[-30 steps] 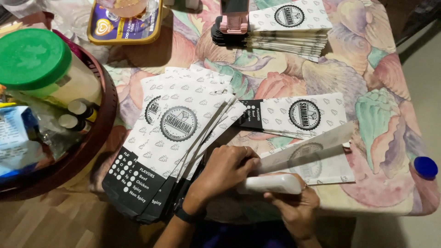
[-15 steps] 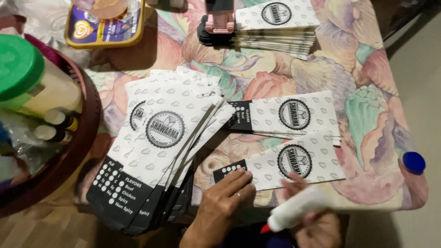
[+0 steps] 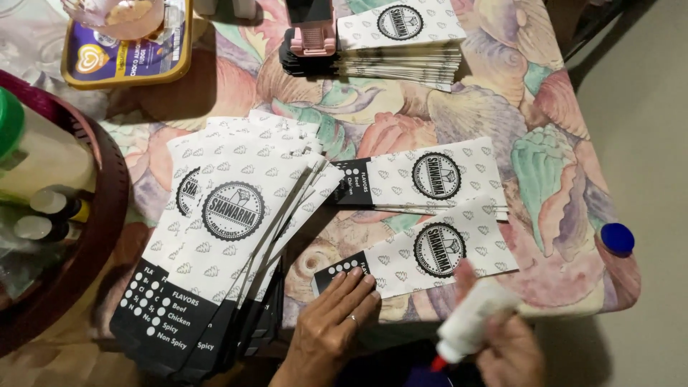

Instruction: Applying glue to paper sleeves and folding them to prepare packaging.

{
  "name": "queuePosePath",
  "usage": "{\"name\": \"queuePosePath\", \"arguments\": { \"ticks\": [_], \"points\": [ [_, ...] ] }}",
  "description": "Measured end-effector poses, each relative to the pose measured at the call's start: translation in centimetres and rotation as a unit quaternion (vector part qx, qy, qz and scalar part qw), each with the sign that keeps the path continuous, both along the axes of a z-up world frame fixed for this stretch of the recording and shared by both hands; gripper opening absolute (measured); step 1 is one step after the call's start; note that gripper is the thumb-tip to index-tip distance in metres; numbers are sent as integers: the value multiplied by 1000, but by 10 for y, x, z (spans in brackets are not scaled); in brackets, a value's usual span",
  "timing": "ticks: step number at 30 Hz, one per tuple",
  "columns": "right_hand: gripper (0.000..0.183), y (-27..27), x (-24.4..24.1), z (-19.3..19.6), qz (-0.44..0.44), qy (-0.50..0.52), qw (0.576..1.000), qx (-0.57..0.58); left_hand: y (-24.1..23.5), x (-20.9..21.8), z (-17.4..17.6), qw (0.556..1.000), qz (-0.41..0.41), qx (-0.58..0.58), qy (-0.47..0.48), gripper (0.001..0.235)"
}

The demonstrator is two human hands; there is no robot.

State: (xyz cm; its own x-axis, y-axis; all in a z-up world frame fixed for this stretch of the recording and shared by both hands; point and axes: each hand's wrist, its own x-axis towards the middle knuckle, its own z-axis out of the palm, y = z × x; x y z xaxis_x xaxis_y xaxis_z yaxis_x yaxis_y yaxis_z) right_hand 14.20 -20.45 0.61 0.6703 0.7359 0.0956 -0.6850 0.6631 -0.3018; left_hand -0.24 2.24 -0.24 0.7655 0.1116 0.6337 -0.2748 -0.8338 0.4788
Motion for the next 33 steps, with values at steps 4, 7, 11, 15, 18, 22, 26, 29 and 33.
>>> {"name": "queuePosePath", "arguments": {
  "ticks": [4,7,11,15,18,22,26,29,33],
  "points": [
    [72,-32,29,4,-92,-39,995,-17,9,-26,2,997,-11,35,61,39],
    [74,-37,36,11,-63,-4,996,65,8,-43,5,993,58,79,58,38],
    [69,-44,40,9,-45,10,996,70,-4,-50,8,985,150,83,19,31],
    [68,-45,43,6,-26,30,995,88,-24,-26,15,971,227,58,-41,15],
    [67,-43,41,6,-48,39,994,92,-41,-12,-3,994,103,22,39,54],
    [70,-52,46,20,-55,6,996,72,-47,9,-2,987,114,117,-4,40],
    [79,-80,58,20,-168,-1,984,-53,-40,2,9,984,130,110,-50,21],
    [74,-88,63,19,-196,-20,980,-13,-20,-16,36,990,130,-54,-16,30],
    [73,-82,61,20,-228,-18,973,35,34,-46,79,881,412,-213,89,31]
  ]
}}
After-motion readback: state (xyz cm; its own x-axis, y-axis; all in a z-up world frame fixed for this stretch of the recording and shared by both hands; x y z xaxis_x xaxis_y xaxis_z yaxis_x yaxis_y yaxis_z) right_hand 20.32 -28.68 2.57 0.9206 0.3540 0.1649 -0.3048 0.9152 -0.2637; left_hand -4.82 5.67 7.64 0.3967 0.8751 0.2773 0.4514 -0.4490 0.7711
